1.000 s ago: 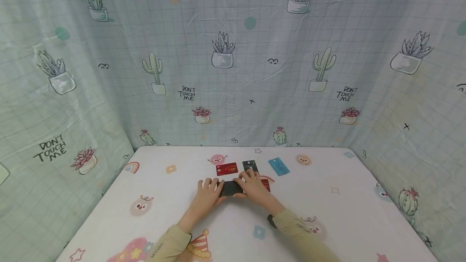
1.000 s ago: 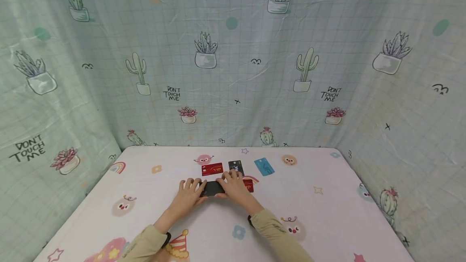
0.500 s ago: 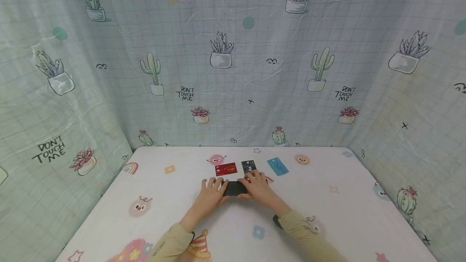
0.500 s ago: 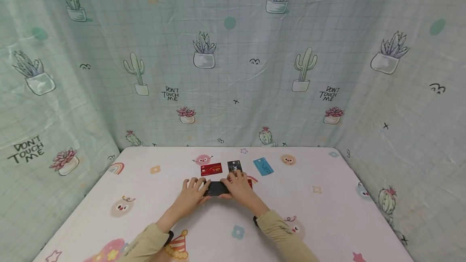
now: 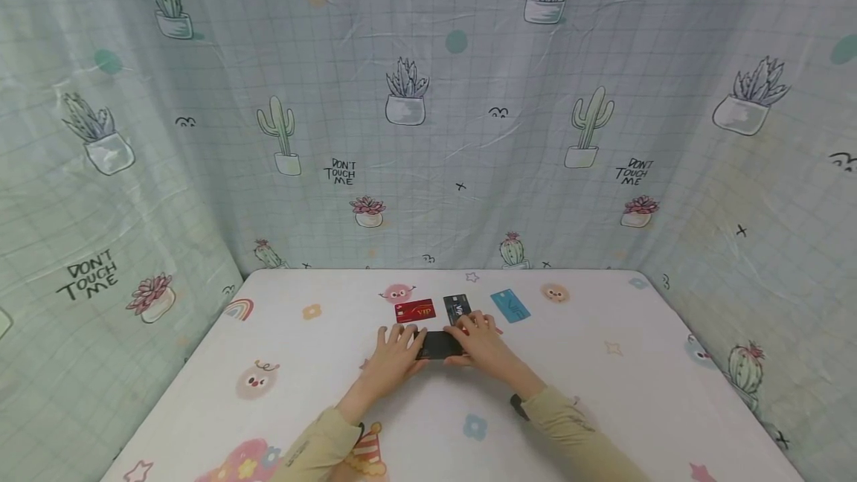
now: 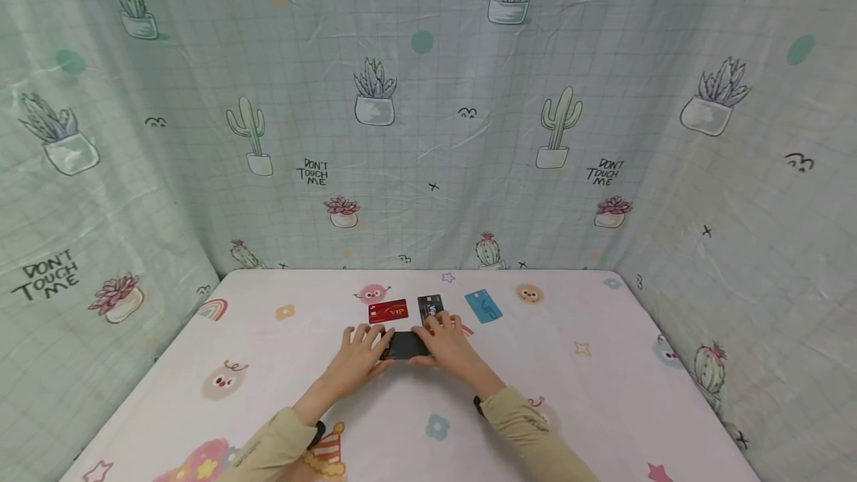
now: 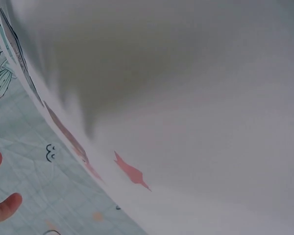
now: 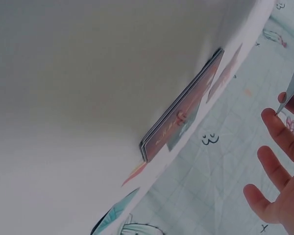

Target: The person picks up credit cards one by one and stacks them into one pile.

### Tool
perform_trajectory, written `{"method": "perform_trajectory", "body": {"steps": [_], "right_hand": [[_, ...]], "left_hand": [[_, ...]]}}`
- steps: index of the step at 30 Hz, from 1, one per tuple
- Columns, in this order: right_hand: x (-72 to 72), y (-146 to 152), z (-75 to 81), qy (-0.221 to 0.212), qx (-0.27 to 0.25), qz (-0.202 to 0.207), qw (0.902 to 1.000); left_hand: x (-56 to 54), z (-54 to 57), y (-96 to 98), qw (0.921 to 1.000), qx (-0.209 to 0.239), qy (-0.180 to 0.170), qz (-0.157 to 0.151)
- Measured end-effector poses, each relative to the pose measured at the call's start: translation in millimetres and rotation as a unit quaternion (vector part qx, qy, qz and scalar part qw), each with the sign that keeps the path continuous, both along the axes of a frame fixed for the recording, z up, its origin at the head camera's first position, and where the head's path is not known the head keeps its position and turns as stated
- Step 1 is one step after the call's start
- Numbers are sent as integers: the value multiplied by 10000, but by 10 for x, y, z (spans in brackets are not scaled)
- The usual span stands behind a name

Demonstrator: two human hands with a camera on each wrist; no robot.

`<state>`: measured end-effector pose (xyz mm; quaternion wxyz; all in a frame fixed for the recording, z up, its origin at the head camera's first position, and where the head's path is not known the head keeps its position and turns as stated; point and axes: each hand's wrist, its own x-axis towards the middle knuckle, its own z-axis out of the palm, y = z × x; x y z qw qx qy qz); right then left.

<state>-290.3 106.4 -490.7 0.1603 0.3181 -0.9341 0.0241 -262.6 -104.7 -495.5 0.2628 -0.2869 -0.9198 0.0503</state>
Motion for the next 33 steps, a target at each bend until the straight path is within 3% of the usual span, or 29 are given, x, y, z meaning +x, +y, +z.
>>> {"method": "perform_trajectory", "body": {"steps": [9,15,22,33], "right_hand": [[2,64,26,-257,-1,-64,9996],[3,131,66,-237,49,15,9997],[21,204,95,-372,33,98,9993],[4,335,64,-170,-11,238,9996]], "left_hand": [[-18,51,66,10000,76,-16,4],[-54,55,95,9994,43,-332,49],[-96,37,120,9984,-54,-540,-139],[-142,33,164,9983,-375,-207,-406]]}}
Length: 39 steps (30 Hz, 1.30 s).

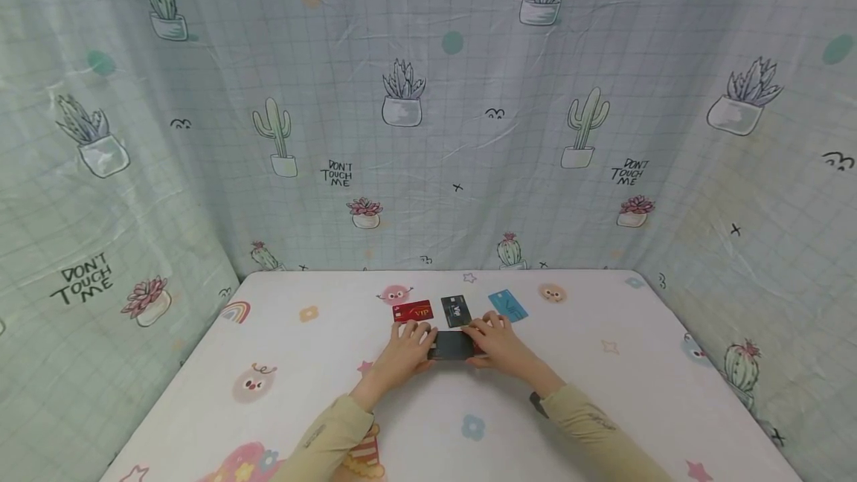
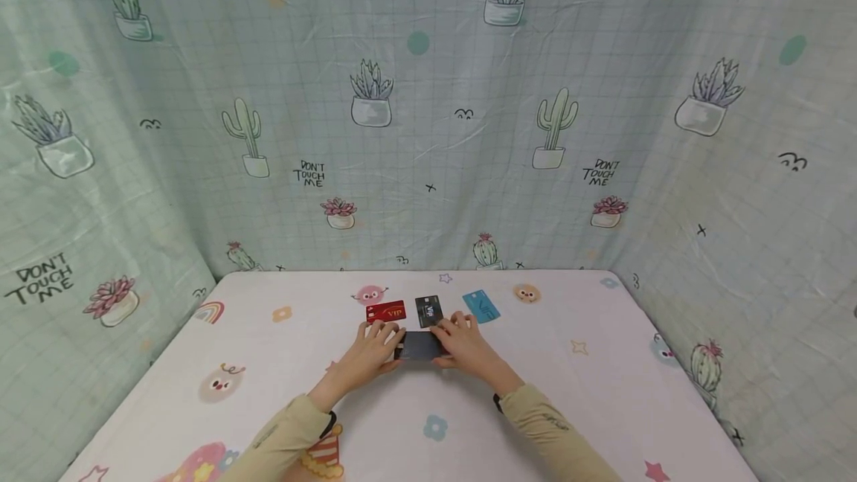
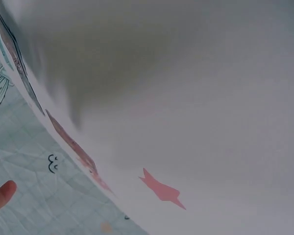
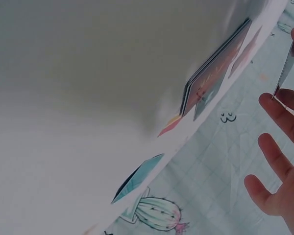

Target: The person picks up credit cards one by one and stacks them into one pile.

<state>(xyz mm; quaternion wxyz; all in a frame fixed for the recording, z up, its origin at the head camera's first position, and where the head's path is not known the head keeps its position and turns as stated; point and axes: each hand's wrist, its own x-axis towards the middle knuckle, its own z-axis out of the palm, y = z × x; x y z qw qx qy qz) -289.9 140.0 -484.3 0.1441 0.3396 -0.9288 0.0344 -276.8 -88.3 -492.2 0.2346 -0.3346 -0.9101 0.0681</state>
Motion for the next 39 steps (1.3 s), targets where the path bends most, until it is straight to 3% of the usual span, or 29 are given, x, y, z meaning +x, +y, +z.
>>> {"method": "perform_trajectory", "body": {"steps": [9,19,30,39], "right_hand": [[-9,93,-2,246,18,77,9997],[-61,181,-49,667,-45,182,9976],[-103,269,-66,573,5,12,9984],[-168,350,-91,727,34,111,9973]], "left_hand": [[-40,-17,54,9998,-178,61,-27],[-85,-41,110,9999,23,-119,-63],[-193,-59,204,9992,64,-373,-110],[-266,-69,284,9995,-19,-243,-217]]}}
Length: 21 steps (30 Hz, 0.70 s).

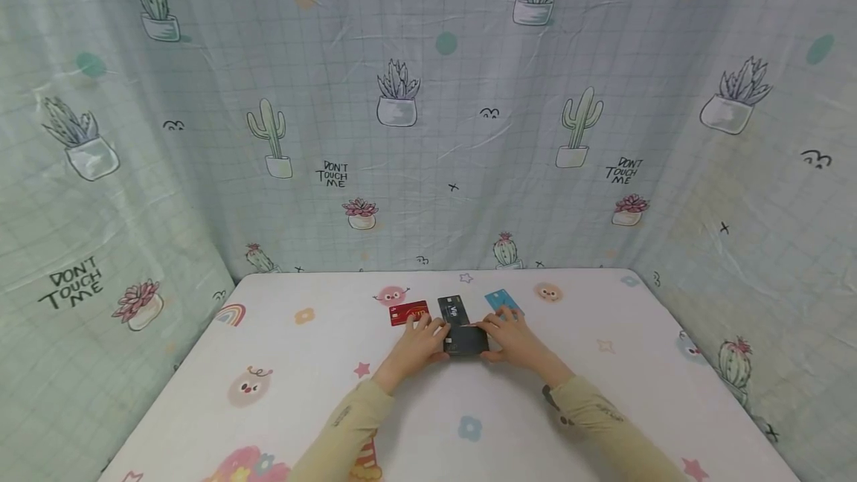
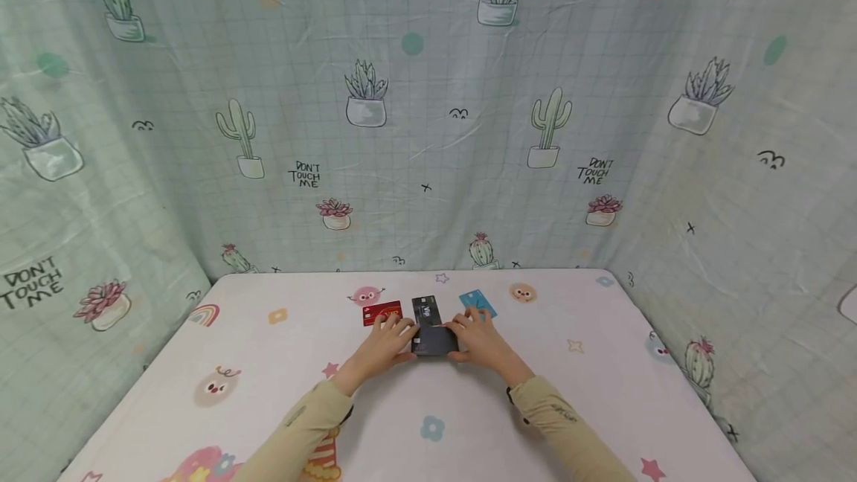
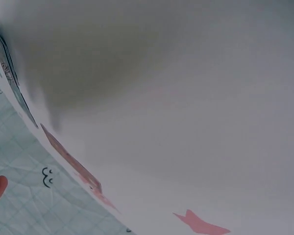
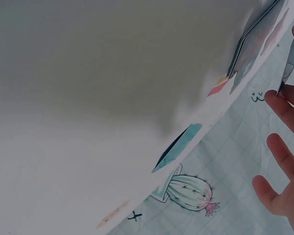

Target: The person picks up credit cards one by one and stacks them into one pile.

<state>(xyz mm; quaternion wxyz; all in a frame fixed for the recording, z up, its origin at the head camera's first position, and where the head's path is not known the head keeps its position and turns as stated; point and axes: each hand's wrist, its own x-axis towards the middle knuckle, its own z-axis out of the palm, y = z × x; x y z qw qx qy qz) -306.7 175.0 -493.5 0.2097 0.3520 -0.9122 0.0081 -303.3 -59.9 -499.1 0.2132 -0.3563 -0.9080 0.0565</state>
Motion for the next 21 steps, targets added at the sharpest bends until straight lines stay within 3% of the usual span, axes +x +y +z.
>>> {"method": "perform_trajectory", "body": {"steps": [8,16,21], "right_hand": [[-25,8,12,-182,47,-26,9998],[-48,34,31,-328,-43,62,9994],[-71,31,28,-308,-1,107,9995]], "left_hand": [[-9,7,32,9997,-68,-201,107],[-42,-6,55,9998,-160,-62,119],[-42,3,63,9993,-168,-261,215]]}}
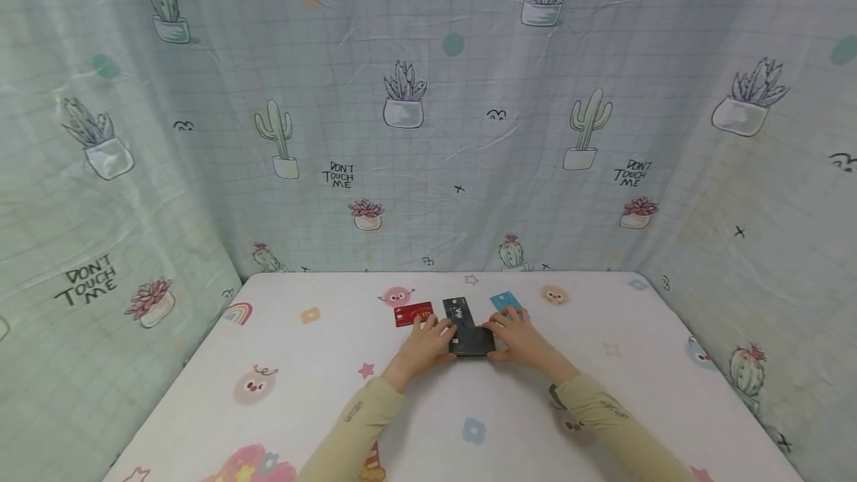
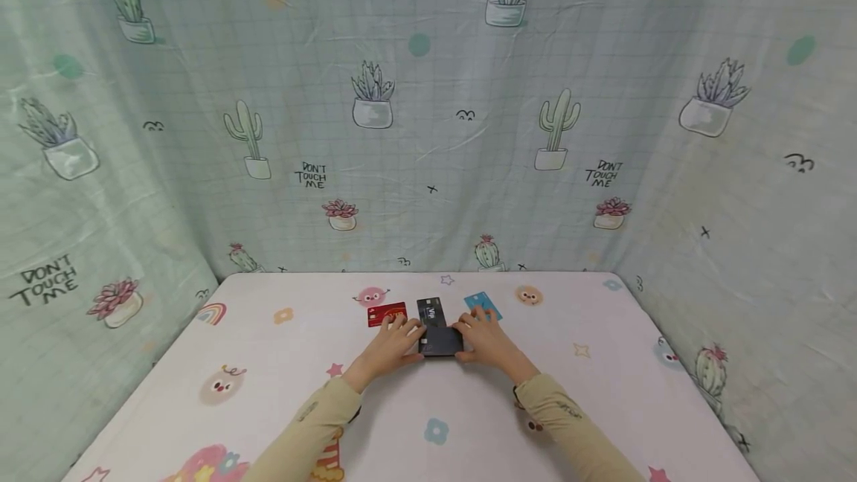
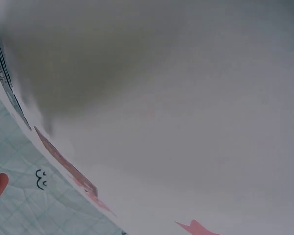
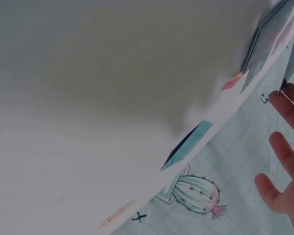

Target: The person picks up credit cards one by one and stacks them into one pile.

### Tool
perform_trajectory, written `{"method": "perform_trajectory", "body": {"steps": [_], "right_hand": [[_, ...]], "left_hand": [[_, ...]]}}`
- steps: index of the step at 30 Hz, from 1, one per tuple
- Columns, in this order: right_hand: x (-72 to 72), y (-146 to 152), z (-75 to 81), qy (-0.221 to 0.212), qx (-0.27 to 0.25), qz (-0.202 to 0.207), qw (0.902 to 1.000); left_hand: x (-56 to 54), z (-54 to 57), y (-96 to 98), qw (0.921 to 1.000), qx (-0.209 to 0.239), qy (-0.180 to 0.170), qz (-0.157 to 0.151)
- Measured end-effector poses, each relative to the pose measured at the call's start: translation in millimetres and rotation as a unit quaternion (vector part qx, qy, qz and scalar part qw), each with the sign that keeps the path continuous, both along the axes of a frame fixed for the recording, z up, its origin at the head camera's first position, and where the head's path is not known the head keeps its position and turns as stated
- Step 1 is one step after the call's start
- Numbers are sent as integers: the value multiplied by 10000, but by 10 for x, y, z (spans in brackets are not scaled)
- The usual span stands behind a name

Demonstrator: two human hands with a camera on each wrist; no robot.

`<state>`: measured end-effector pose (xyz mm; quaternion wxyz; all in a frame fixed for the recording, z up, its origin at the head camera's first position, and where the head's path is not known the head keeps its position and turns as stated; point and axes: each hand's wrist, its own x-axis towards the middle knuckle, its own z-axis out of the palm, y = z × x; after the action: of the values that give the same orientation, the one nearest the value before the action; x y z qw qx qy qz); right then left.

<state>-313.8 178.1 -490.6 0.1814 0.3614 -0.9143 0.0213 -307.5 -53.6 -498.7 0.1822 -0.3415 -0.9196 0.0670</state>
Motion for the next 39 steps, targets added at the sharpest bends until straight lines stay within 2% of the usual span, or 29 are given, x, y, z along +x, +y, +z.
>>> {"method": "perform_trajectory", "body": {"steps": [12,18,27,39], "right_hand": [[-34,-15,-20,-88,212,-83,9997],[-43,-30,-48,-161,182,17,9997],[-72,-37,-96,-310,334,-200,9988],[-70,-39,-95,-419,316,-202,9984]], "left_hand": [[-39,-36,13,9985,43,-510,216],[-67,-64,9,9980,27,-578,270],[-90,-89,12,9965,166,-776,273],[-97,-122,31,9948,176,-934,357]]}}
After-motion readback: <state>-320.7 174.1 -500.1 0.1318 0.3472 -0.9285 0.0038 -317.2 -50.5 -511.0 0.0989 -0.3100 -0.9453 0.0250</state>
